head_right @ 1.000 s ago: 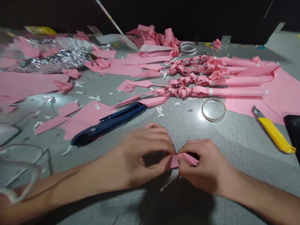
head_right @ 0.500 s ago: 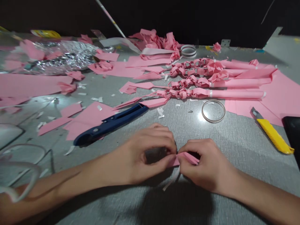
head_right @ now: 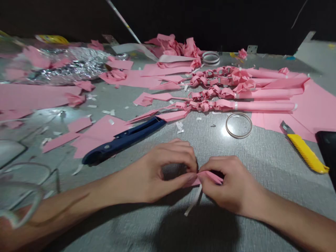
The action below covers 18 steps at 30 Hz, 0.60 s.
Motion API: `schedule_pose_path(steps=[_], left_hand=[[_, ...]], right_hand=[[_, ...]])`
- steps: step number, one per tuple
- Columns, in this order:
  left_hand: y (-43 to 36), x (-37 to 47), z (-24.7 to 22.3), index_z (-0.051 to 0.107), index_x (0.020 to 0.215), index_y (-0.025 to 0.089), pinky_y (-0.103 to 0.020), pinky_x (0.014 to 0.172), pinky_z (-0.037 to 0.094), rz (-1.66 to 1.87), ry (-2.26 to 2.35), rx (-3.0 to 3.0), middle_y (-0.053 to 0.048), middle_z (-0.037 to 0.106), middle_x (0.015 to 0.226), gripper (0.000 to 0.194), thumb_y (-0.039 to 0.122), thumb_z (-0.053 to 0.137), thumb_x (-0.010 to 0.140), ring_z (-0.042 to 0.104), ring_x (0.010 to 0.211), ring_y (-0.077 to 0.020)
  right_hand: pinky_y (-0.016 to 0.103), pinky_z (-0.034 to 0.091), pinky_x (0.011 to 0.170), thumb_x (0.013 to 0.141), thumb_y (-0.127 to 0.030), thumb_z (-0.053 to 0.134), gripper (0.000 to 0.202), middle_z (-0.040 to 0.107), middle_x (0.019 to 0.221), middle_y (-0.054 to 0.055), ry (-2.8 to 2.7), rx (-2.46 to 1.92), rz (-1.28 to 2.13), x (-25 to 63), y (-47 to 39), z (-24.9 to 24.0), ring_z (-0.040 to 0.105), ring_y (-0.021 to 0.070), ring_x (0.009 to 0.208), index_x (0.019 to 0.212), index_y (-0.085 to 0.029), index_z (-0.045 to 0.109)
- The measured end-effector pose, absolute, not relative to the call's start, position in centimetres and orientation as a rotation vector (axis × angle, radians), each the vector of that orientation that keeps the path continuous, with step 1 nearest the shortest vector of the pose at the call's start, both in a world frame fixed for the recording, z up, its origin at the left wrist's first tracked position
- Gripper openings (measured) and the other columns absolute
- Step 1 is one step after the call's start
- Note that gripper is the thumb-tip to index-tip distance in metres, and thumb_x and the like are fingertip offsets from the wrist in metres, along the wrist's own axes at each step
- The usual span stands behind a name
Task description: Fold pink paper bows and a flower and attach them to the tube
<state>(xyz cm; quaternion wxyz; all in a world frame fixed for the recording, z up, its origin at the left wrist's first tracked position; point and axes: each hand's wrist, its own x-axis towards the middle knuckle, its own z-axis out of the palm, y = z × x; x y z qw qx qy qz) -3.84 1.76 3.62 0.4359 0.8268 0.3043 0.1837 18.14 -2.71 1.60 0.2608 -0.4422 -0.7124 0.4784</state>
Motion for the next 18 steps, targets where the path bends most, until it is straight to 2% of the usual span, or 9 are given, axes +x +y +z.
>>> schedule_pose_path(steps=[7,12,18], left_hand=[[2.8,-4.1,4.0,0.075,0.079,0.018,-0.026,0.078,0.046,0.371,0.785,1.724,0.001,0.071,0.079,0.02,0.023,0.066,0.097,0.063,0.08,-0.0138],[3.0,-4.2,3.9,0.075,0.082,0.016,-0.026,0.074,0.048,0.313,0.789,1.556,0.0,0.071,0.079,0.023,0.031,0.066,0.097,0.062,0.076,-0.0145],[2.6,-4.0,3.5,0.074,0.081,0.018,-0.027,0.073,0.049,0.399,0.837,1.76,0.0,0.071,0.079,0.025,0.028,0.064,0.102,0.064,0.077,-0.0153]], right_hand=[[0.022,0.045,0.061,0.102,-0.026,0.066,0.023,0.074,0.074,0.0,-1.912,-1.177,1.211,18.5,-2.6,1.4,0.065,0.0116,0.064,0.085,-0.017,0.078],[0.023,0.048,0.064,0.106,-0.023,0.065,0.023,0.073,0.075,0.002,-1.967,-1.046,1.031,18.7,-2.8,1.0,0.066,0.0122,0.066,0.089,-0.015,0.078],[0.024,0.048,0.065,0.107,-0.021,0.064,0.022,0.072,0.075,0.003,-1.974,-0.947,0.972,18.7,-2.8,0.9,0.065,0.0128,0.067,0.095,-0.014,0.08]])
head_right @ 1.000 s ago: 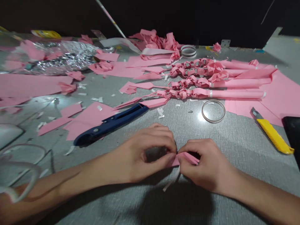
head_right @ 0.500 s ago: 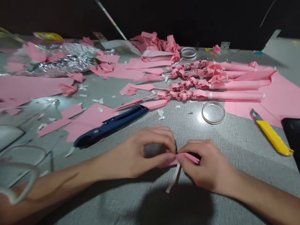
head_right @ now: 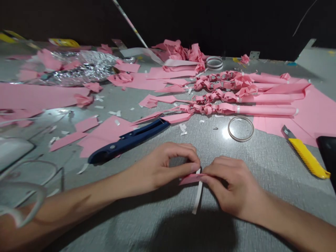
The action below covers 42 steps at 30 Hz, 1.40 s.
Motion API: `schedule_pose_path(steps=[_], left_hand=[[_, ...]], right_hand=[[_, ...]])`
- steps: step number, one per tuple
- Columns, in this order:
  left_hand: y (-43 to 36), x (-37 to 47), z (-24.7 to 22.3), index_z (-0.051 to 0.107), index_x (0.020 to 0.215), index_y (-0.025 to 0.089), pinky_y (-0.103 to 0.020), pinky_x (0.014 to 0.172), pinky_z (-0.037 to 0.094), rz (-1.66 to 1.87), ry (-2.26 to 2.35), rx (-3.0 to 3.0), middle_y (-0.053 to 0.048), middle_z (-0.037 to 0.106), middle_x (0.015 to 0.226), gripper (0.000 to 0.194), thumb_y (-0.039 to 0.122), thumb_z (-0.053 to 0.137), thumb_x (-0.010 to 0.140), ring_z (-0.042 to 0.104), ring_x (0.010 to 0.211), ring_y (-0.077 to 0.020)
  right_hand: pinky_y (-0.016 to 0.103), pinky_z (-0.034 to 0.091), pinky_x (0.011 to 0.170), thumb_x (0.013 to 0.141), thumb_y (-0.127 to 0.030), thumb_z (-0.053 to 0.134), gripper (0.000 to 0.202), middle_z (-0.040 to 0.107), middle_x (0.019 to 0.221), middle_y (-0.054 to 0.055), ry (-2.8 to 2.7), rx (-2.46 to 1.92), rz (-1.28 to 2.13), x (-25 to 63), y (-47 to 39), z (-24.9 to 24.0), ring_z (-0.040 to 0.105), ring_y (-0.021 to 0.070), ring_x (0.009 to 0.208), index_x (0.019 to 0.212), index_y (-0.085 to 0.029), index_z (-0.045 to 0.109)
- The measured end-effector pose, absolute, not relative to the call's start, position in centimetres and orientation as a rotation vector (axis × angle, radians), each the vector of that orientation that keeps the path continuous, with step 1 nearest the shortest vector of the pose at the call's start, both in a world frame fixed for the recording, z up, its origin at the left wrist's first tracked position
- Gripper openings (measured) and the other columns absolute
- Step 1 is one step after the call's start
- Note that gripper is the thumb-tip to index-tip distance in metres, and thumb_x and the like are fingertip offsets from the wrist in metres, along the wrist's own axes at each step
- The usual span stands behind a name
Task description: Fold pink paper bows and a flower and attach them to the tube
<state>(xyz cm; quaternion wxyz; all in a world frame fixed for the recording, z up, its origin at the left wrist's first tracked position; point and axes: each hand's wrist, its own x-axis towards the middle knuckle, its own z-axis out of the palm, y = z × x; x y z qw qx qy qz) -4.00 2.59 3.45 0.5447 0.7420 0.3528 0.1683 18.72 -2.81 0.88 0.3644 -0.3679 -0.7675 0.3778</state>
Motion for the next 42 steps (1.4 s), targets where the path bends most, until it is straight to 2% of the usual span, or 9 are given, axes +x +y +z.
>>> schedule_pose_path(steps=[2,6,9,12,16,19,24,30,42], left_hand=[[2.4,-4.0,3.3,0.075,0.086,0.018,-0.028,0.077,0.05,0.505,0.824,1.921,0.0,0.073,0.084,0.026,0.025,0.059,0.106,0.066,0.081,-0.0156],[2.1,-4.6,3.1,0.074,0.112,0.019,-0.033,0.084,0.051,0.87,0.846,2.337,-0.005,0.075,0.102,0.017,0.023,0.057,0.109,0.069,0.093,-0.0187],[1.8,-5.1,2.9,0.071,0.11,0.019,-0.037,0.083,0.045,1.071,0.579,2.68,-0.003,0.075,0.094,0.022,0.035,0.056,0.111,0.067,0.085,-0.018],[1.4,-5.1,2.9,0.07,0.103,0.018,-0.038,0.085,0.042,1.018,0.301,2.925,0.002,0.076,0.083,0.031,0.042,0.053,0.114,0.068,0.082,-0.0155],[0.5,-4.7,3.0,0.07,0.101,0.017,-0.035,0.088,0.041,0.923,0.353,2.936,0.003,0.078,0.084,0.015,0.019,0.058,0.109,0.07,0.083,-0.0138],[0.2,-4.5,3.2,0.068,0.099,0.017,-0.036,0.086,0.041,0.972,0.472,2.858,0.002,0.077,0.083,0.014,0.012,0.057,0.106,0.066,0.076,-0.0142],[0.7,-4.6,3.6,0.065,0.105,0.019,-0.034,0.078,0.048,0.949,0.56,2.794,-0.002,0.079,0.089,0.008,0.013,0.059,0.105,0.066,0.077,-0.0154],[0.9,-4.4,2.9,0.063,0.108,0.02,-0.032,0.076,0.056,0.957,0.665,2.607,-0.004,0.076,0.093,0.008,0.012,0.062,0.104,0.068,0.079,-0.0167],[0.8,-4.2,2.2,0.062,0.103,0.022,-0.028,0.068,0.053,0.87,0.708,2.551,-0.001,0.074,0.082,0.01,0.021,0.055,0.111,0.065,0.07,-0.0147]], right_hand=[[0.023,0.047,0.063,0.107,-0.023,0.065,0.021,0.073,0.076,0.002,-1.919,-1.016,1.046,18.8,-2.7,0.9,0.065,0.0121,0.066,0.094,-0.016,0.08],[0.024,0.044,0.06,0.104,-0.03,0.068,0.025,0.072,0.071,0.0,-1.809,-1.199,1.157,19.0,-2.4,1.0,0.061,0.0123,0.062,0.085,-0.018,0.079],[0.025,0.043,0.059,0.103,-0.033,0.069,0.025,0.072,0.07,-0.001,-1.745,-1.264,1.189,19.1,-2.2,1.0,0.062,0.0132,0.063,0.084,-0.02,0.08],[0.025,0.045,0.061,0.102,-0.033,0.069,0.024,0.074,0.073,0.0,-1.723,-1.268,1.161,19.2,-2.1,0.8,0.063,0.0142,0.066,0.086,-0.02,0.081],[0.026,0.043,0.06,0.104,-0.032,0.067,0.025,0.069,0.07,-0.001,-1.782,-1.218,1.071,19.1,-2.2,0.4,0.059,0.0135,0.063,0.087,-0.019,0.08],[0.026,0.043,0.062,0.106,-0.029,0.065,0.025,0.069,0.072,0.0,-1.824,-1.154,1.019,18.9,-2.5,0.4,0.06,0.0134,0.064,0.088,-0.018,0.079],[0.025,0.046,0.064,0.106,-0.02,0.064,0.021,0.07,0.074,0.001,-1.872,-1.057,0.961,18.8,-3.0,0.6,0.063,0.0126,0.067,0.092,-0.017,0.078],[0.026,0.049,0.065,0.108,-0.019,0.059,0.024,0.072,0.078,0.004,-1.924,-0.982,0.901,18.7,-2.9,0.7,0.065,0.0148,0.069,0.093,-0.017,0.078],[0.026,0.048,0.062,0.108,-0.017,0.057,0.03,0.069,0.073,0.004,-1.978,-0.965,0.89,18.5,-2.9,0.7,0.063,0.0152,0.066,0.086,-0.015,0.077]])
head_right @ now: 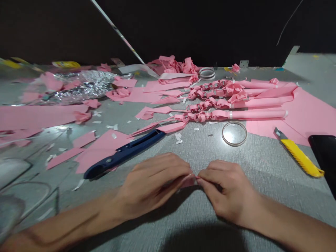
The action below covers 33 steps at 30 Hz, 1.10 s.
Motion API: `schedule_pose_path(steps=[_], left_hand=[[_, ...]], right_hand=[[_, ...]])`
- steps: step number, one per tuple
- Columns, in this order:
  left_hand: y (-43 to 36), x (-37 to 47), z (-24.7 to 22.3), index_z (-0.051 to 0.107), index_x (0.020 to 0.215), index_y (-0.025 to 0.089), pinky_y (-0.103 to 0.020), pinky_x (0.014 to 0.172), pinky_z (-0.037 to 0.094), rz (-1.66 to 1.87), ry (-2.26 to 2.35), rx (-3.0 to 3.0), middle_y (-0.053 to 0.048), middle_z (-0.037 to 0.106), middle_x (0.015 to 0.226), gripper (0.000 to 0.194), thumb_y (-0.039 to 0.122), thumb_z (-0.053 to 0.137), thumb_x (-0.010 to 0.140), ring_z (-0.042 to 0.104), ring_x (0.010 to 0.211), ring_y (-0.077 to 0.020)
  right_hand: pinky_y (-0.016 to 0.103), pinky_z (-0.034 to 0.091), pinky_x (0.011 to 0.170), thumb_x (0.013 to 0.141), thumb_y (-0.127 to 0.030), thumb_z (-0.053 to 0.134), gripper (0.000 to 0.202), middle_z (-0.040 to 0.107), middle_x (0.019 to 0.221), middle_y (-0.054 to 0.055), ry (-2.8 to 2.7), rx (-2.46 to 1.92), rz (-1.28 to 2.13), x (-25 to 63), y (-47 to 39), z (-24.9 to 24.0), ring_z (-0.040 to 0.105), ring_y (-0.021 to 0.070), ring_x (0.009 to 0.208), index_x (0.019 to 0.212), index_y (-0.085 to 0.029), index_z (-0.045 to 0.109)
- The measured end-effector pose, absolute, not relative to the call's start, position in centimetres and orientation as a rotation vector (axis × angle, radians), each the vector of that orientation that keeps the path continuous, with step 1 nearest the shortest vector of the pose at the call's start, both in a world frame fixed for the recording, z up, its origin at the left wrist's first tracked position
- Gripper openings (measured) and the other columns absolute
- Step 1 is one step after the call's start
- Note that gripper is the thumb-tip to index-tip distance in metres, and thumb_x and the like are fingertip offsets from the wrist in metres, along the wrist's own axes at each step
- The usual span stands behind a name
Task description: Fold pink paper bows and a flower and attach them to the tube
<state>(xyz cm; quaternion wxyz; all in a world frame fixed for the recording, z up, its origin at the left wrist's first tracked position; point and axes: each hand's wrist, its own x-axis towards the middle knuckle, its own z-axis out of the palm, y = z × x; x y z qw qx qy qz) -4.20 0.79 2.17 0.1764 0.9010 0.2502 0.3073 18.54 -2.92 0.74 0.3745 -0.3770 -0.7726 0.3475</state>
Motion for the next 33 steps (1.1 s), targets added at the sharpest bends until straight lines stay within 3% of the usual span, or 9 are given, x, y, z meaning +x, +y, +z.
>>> schedule_pose_path(steps=[9,15,18,21,25,28,33], left_hand=[[0.6,-4.3,2.4,0.062,0.104,0.021,-0.026,0.065,0.053,0.846,0.785,2.453,0.001,0.072,0.08,0.001,0.021,0.063,0.105,0.067,0.069,-0.0147],[0.8,-4.3,2.1,0.061,0.119,0.021,-0.031,0.074,0.058,0.94,0.837,2.463,-0.003,0.076,0.092,0.026,0.033,0.074,0.1,0.072,0.078,-0.018],[1.1,-4.0,1.9,0.067,0.106,0.02,-0.03,0.071,0.056,0.824,0.818,2.387,-0.001,0.074,0.084,0.011,0.03,0.07,0.102,0.069,0.076,-0.0171],[1.2,-4.0,1.7,0.068,0.097,0.02,-0.031,0.073,0.055,0.843,0.758,2.393,-0.002,0.075,0.084,0.008,0.022,0.065,0.105,0.068,0.077,-0.0169],[1.2,-4.4,1.4,0.066,0.106,0.02,-0.034,0.08,0.056,1.0,0.679,2.629,-0.003,0.079,0.092,0.008,0.013,0.063,0.103,0.071,0.084,-0.0184],[1.1,-4.5,1.6,0.066,0.109,0.02,-0.034,0.08,0.055,1.011,0.634,2.696,-0.003,0.079,0.091,0.012,0.011,0.063,0.1,0.071,0.085,-0.0188],[1.4,-4.9,2.5,0.069,0.113,0.023,-0.042,0.087,0.054,0.968,0.56,2.471,-0.006,0.077,0.097,0.02,0.021,0.061,0.094,0.069,0.092,-0.0238]], right_hand=[[0.026,0.048,0.063,0.108,-0.016,0.058,0.027,0.07,0.074,0.005,-1.971,-0.948,0.871,18.6,-2.9,0.8,0.064,0.0152,0.067,0.089,-0.014,0.078],[0.026,0.052,0.064,0.107,-0.014,0.058,0.024,0.073,0.078,0.005,-1.944,-0.926,0.782,18.6,-2.9,0.9,0.066,0.0153,0.069,0.092,-0.015,0.077],[0.029,0.055,0.066,0.108,-0.014,0.057,0.022,0.075,0.082,0.007,-2.004,-0.887,0.637,18.8,-2.9,0.5,0.066,0.0174,0.072,0.099,-0.015,0.077],[0.031,0.058,0.07,0.108,-0.014,0.059,0.018,0.076,0.09,0.008,-2.056,-0.856,0.538,18.9,-3.0,0.2,0.066,0.0184,0.078,0.108,-0.015,0.077],[0.033,0.06,0.078,0.105,-0.013,0.063,0.016,0.079,0.104,0.011,-2.007,-0.816,0.54,18.9,-2.9,0.1,0.069,0.0196,0.087,0.118,-0.013,0.072],[0.033,0.059,0.075,0.106,-0.011,0.058,0.018,0.079,0.103,0.012,-2.081,-0.78,0.467,19.2,-3.0,0.1,0.068,0.02,0.085,0.118,-0.014,0.07],[0.033,0.058,0.07,0.103,-0.004,0.046,0.028,0.079,0.097,0.012,-2.257,-0.702,0.286,20.0,-2.9,0.1,0.068,0.02,0.079,0.121,-0.014,0.066]])
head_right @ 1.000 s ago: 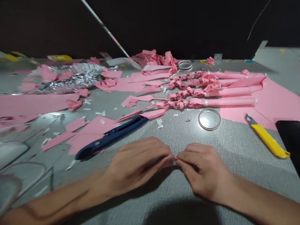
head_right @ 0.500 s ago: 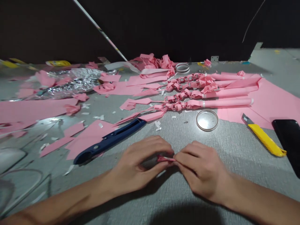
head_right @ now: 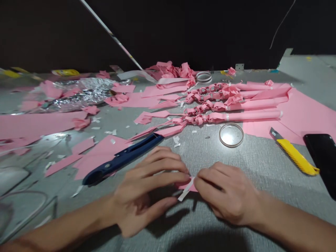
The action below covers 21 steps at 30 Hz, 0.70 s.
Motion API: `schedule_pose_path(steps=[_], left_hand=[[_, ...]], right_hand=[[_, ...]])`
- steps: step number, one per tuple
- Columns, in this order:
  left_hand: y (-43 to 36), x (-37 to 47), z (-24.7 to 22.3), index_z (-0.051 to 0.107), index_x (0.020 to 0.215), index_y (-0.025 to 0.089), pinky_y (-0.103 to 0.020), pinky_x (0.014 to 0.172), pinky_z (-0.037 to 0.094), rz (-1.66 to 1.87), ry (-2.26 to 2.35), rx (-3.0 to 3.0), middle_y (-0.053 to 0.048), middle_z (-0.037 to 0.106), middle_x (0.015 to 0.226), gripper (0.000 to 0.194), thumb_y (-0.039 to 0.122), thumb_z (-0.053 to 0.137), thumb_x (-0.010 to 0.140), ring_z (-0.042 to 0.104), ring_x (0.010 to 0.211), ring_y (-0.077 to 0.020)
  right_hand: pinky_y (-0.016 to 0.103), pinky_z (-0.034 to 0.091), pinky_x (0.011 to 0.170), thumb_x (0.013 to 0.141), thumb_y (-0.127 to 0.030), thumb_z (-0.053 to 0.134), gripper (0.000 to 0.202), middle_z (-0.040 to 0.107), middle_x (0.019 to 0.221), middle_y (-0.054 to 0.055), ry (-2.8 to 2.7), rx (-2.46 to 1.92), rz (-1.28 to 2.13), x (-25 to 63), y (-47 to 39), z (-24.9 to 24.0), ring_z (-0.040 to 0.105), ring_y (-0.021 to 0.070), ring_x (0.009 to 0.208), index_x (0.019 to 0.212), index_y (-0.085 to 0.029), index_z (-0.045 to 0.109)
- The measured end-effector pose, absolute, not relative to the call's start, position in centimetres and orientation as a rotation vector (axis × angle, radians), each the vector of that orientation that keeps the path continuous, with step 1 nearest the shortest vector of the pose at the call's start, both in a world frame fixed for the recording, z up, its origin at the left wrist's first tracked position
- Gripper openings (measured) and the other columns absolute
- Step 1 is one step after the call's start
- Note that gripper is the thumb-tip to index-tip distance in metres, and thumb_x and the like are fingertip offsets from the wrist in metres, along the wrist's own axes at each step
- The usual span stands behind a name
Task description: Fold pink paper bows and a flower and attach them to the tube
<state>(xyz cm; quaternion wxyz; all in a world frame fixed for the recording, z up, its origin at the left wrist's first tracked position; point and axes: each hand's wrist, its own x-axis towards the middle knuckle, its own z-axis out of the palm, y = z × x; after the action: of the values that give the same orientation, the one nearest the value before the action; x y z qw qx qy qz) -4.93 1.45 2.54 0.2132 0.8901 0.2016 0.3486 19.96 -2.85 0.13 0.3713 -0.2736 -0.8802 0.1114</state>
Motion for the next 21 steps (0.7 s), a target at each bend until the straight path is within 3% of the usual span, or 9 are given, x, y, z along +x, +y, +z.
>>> schedule_pose_path(steps=[7,14,21], left_hand=[[2.5,-5.3,3.7,0.073,0.106,0.023,-0.039,0.09,0.053,0.743,0.435,2.369,-0.005,0.077,0.096,0.017,0.01,0.065,0.099,0.069,0.091,-0.0204],[2.9,-5.0,3.9,0.076,0.1,0.023,-0.04,0.091,0.055,0.707,0.434,2.331,-0.005,0.078,0.093,0.012,0.015,0.067,0.102,0.07,0.088,-0.0199],[2.6,-4.9,4.0,0.073,0.1,0.022,-0.041,0.093,0.052,0.679,0.429,2.304,-0.004,0.077,0.092,0.015,0.01,0.063,0.099,0.07,0.086,-0.019]], right_hand=[[0.033,0.057,0.067,0.106,-0.006,0.041,0.029,0.08,0.098,0.012,-2.312,-0.665,0.223,20.3,-2.5,0.4,0.068,0.0201,0.077,0.113,-0.013,0.069],[0.033,0.058,0.07,0.111,-0.008,0.038,0.032,0.08,0.097,0.014,-2.331,-0.616,0.23,20.3,-2.5,0.5,0.067,0.0202,0.079,0.112,-0.009,0.069],[0.033,0.058,0.067,0.111,-0.007,0.037,0.034,0.08,0.097,0.014,-2.354,-0.599,0.21,20.2,-2.4,0.7,0.068,0.0201,0.077,0.11,-0.009,0.071]])
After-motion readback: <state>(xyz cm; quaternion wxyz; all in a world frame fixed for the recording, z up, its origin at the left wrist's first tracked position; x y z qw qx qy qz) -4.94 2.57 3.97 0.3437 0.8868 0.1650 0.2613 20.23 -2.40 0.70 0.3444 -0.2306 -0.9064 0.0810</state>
